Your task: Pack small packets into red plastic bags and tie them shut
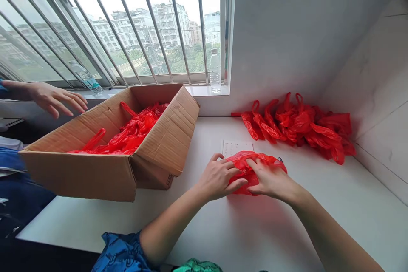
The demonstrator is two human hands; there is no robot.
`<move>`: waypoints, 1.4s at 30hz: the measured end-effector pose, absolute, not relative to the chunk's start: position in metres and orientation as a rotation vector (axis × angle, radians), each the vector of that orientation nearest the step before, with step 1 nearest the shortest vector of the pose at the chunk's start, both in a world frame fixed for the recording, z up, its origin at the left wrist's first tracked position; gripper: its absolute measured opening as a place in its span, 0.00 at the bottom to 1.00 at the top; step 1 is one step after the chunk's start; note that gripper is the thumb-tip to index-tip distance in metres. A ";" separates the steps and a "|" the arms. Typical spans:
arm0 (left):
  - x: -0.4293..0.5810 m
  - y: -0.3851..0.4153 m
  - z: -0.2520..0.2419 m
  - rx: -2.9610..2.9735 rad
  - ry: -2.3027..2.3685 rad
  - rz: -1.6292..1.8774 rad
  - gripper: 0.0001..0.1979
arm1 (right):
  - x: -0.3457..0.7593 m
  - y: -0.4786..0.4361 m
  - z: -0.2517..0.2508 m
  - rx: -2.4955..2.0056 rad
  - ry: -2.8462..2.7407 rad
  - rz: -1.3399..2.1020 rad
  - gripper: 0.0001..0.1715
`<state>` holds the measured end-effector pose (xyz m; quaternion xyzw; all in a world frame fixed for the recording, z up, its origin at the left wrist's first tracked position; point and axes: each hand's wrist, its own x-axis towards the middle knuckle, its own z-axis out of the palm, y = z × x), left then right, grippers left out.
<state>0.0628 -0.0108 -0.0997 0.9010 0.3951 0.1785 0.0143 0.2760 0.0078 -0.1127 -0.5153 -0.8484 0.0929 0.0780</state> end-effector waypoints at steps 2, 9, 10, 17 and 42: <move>0.062 -0.010 -0.099 2.804 1.238 0.560 0.22 | 0.275 0.007 -0.110 -1.560 -2.563 0.283 0.20; 0.060 -0.007 -0.102 2.815 1.233 0.567 0.24 | 0.272 0.004 -0.096 -1.659 -2.628 0.381 0.24; 0.060 -0.007 -0.103 2.814 1.232 0.570 0.24 | 0.271 0.004 -0.095 -1.663 -2.630 0.385 0.24; 0.058 -0.007 -0.108 2.806 1.232 0.588 0.24 | 0.270 0.004 -0.097 -1.688 -2.636 0.470 0.28; -0.074 -0.050 0.058 1.664 2.914 0.342 0.47 | 0.272 0.010 -0.098 -1.690 -2.663 0.571 0.38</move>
